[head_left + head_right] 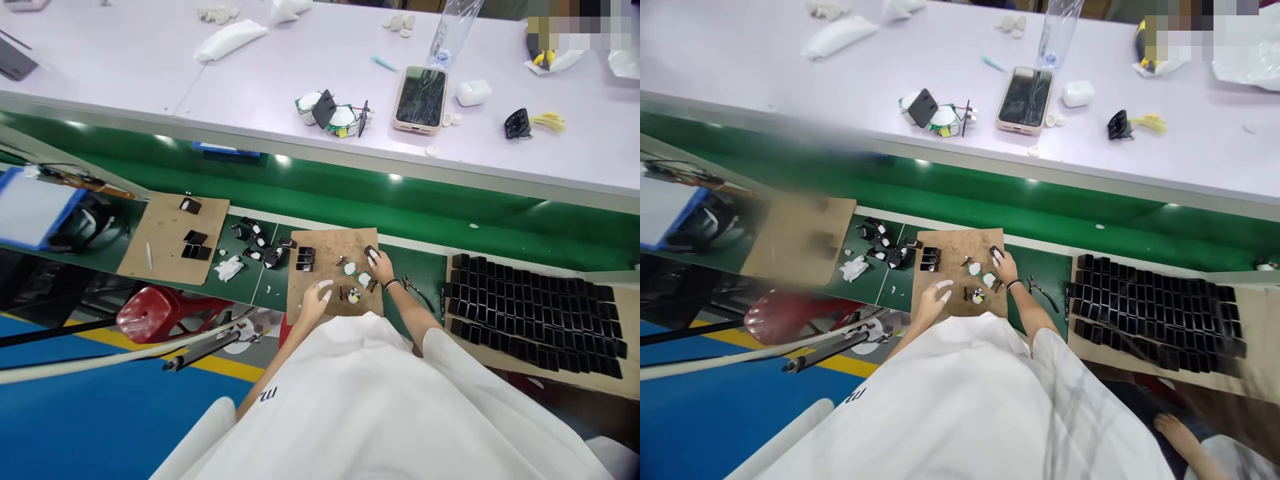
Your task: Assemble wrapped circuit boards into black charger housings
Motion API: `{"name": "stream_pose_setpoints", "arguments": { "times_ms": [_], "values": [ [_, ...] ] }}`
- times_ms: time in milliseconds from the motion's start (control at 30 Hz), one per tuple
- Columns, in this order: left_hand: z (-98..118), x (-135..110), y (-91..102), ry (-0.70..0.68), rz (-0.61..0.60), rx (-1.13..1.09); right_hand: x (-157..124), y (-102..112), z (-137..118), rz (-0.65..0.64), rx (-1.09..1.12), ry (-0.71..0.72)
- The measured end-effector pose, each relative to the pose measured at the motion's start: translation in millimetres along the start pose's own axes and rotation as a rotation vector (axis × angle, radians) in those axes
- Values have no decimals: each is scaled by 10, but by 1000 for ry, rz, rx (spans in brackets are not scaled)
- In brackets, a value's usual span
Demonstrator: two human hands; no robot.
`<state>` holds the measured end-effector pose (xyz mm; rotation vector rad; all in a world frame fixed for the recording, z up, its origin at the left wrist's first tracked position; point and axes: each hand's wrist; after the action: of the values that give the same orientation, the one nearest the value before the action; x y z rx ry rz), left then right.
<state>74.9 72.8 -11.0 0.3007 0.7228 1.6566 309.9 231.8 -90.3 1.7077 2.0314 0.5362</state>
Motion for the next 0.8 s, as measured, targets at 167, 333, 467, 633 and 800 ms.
{"name": "stream_pose_setpoints", "arguments": {
  "times_ms": [167, 333, 467, 633, 800],
  "values": [
    [18, 154, -19, 38, -30, -14, 73, -99, 97, -76, -4, -7],
    [82, 260, -42, 48, -64, -62, 62, -130, 17, -119, 81, -37],
    [98, 268, -32, 69, -66, -88, 84, -110, -67, -95, 196, -118],
    [216, 337, -57, 57, -67, -149, 95, -5, -359, -62, 422, -216],
    [602, 422, 27, -18, -44, -276, -352, 65, -998, -66, 785, -284]
  ]
}}
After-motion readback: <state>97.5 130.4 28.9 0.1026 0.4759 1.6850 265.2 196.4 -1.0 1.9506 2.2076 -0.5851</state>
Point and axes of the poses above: each hand's wrist, its own x-axis towards the middle knuckle, its own y-axis out of the back of the hand, z = x × y, and after that the axes turned 6 degrees about x, right-handed
